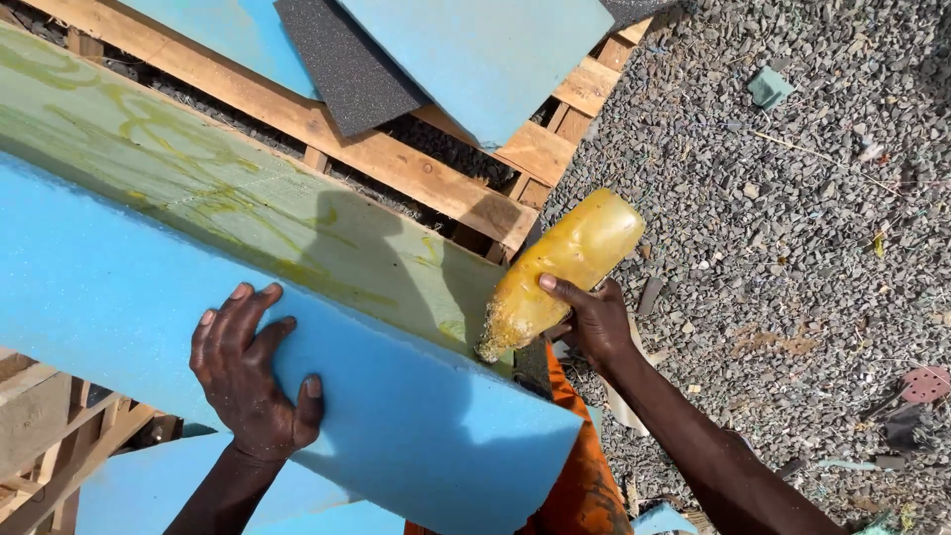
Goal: Applying adhesive to foam pieces and cutting them to size using a hand-held blade on a pallet workspace.
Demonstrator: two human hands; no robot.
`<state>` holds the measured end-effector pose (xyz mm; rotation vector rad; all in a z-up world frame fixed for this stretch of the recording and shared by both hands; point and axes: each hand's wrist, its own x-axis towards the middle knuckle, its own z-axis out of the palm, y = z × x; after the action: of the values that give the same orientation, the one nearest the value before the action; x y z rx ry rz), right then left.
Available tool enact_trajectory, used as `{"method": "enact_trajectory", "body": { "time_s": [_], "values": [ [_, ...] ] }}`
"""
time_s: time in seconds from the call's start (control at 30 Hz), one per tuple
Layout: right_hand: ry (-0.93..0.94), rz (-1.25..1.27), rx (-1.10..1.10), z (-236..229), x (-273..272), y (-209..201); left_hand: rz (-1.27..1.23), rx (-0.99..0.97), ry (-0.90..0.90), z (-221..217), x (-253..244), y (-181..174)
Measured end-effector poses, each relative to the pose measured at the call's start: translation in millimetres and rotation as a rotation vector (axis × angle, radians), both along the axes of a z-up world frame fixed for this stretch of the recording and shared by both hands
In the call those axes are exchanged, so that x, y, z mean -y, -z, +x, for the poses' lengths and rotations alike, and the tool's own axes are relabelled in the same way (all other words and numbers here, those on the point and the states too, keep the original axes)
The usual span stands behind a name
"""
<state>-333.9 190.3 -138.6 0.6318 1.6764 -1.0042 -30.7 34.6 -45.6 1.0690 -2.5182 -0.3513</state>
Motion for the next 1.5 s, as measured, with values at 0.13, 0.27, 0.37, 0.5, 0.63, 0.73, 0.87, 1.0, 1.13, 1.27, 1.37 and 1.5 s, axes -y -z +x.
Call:
{"method": "enact_trajectory", "body": {
  "time_s": [0.13, 0.27, 0.37, 0.5, 0.63, 0.73, 0.87, 1.0, 1.13, 1.27, 1.37, 1.5],
  "values": [
    [-0.162, -0.227, -0.270, 47, 74, 53, 0.032, -0.012, -0.011, 1, 3, -3],
    [-0.457, -0.098, -0.562, 33, 78, 97, 0.082, -0.043, -0.013, 6, 1, 1],
    [-0.406, -0.215, -0.478, 19, 60, 51, 0.076, -0.076, 0.046, 9, 10, 0],
    [-0.436, -0.075, -0.506, 40, 89, 46, -0.019, -0.113, 0.061, 9, 11, 3],
    [-0.285, -0.315, -0.333, 85, 186, 49, 0.029, -0.106, 0.044, 10, 13, 0],
    [-0.369, -0.497, -0.394, 101, 217, 56, 0.070, -0.111, 0.019, 14, 9, -1],
    [-0.646, -0.296, -0.470, 82, 200, 57, 0.122, -0.097, 0.031, 22, 16, 5],
    [-0.753, 0.056, -0.558, 66, 145, 78, 0.151, -0.073, 0.020, 25, 24, 0],
    [-0.499, -0.022, -0.507, 92, 202, 81, 0.280, -0.020, 0.013, 28, 25, 2],
    [-0.216, -0.239, -0.407, 141, 288, 100, 0.140, -0.009, 0.045, 30, 26, 10],
    [-0.216, -0.263, -0.406, 138, 294, 102, 0.212, 0.022, 0.078, 32, 27, 6],
    [-0.302, -0.195, -0.484, 107, 228, 111, 0.192, 0.040, 0.125, 39, 29, 8]
  ]
}}
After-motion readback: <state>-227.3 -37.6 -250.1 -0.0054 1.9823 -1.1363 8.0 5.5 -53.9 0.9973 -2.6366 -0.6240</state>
